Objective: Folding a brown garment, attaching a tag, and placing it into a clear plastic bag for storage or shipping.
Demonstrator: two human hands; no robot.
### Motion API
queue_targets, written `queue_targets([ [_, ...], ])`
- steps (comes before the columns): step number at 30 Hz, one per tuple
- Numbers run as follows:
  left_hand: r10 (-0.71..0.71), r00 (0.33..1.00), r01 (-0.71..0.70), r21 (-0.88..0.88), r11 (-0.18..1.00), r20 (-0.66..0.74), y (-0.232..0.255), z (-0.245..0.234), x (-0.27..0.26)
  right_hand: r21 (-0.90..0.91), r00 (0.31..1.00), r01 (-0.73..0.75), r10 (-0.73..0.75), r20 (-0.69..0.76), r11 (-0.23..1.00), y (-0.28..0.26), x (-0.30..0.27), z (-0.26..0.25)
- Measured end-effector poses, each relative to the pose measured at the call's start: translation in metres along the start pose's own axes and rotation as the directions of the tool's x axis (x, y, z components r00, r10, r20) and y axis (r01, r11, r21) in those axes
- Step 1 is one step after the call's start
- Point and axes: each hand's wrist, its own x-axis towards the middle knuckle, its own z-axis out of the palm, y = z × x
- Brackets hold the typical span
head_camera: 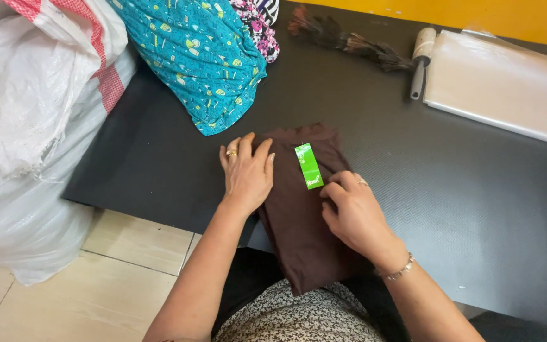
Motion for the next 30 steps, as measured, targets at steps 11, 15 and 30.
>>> queue_targets([
  [11, -0.428, 0.856, 0.469, -0.091, 0.878, 0.289, 0.022, -0.042, -0.056, 0.046, 0.814, -0.560, 0.539, 0.216, 0.827, 0.039, -0.044, -0.017],
  [15, -0.461, 0.820, 0.527, -0.133, 0.840, 0.339, 0.038, -0.054, -0.035, 0.093, 0.803, -0.574, 0.536, 0.260, 0.814, 0.015, -0.031, -0.018],
  [30, -0.210, 0.933, 0.349, -0.601, 0.719, 0.291, 0.046, 0.005, 0.058, 0.399, 0.723, -0.685, 0.639, 0.264, 0.610, 0.063, 0.003, 0.013],
])
